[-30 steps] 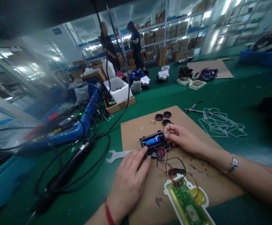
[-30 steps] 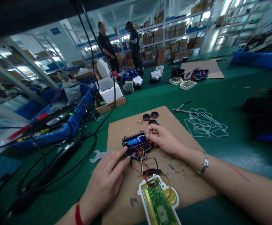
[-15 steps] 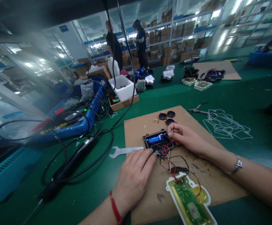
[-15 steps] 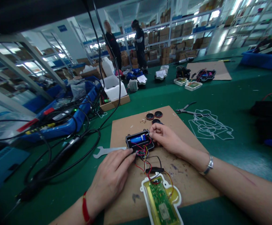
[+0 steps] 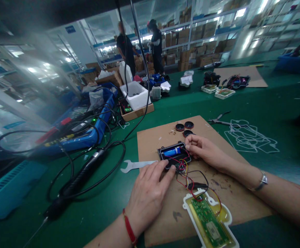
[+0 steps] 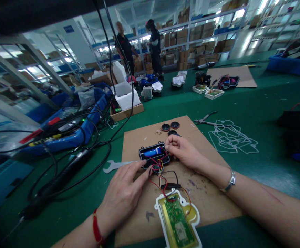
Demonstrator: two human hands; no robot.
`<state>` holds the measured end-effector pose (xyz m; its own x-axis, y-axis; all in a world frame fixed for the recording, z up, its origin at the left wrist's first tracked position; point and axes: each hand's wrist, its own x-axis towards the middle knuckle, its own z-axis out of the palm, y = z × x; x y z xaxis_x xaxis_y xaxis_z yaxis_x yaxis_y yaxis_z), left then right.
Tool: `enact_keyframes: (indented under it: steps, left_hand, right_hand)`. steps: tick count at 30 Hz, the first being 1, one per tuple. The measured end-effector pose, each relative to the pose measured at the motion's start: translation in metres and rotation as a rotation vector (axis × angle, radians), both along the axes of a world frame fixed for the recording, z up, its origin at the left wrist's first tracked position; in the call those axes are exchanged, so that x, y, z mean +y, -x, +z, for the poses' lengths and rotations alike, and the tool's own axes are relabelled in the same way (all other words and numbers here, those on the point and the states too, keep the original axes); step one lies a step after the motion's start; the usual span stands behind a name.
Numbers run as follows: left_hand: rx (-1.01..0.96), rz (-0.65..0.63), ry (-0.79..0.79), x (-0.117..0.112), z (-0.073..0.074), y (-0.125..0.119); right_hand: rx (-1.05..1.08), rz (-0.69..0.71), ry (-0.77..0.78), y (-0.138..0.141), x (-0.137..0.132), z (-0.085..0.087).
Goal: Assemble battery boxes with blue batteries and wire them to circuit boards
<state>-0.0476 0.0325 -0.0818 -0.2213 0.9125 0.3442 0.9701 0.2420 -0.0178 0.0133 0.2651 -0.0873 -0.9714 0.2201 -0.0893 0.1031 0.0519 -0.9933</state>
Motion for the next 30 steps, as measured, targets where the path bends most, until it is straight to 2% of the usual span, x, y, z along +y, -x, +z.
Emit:
enact_keyframes:
  steps: [4, 7, 10, 22, 30]
  left_hand:
    - [-0.024, -0.006, -0.007, -0.002, 0.001, 0.001]
    - [-0.02, -0.048, -0.091, -0.005, 0.003, 0.004]
    - [0.006, -0.033, -0.131, -0.007, 0.003, 0.007]
    - [0.044, -0.031, -0.078, -0.004, 0.004, 0.004]
    - [0.009, -0.057, -0.015, 0.011, 0.0, -0.006]
  right_hand:
    - [-0.004, -0.003, -0.006, 0.0, 0.0, 0.002]
    - [-0.003, -0.007, -0.008, 0.0, 0.0, 0.002]
    - [-0.004, -0.008, -0.002, 0.0, 0.0, 0.002]
    - [0.031, -0.009, 0.025, 0.0, 0.001, -0.001]
    - [0.042, -0.01, 0.045, 0.001, 0.002, -0.002]
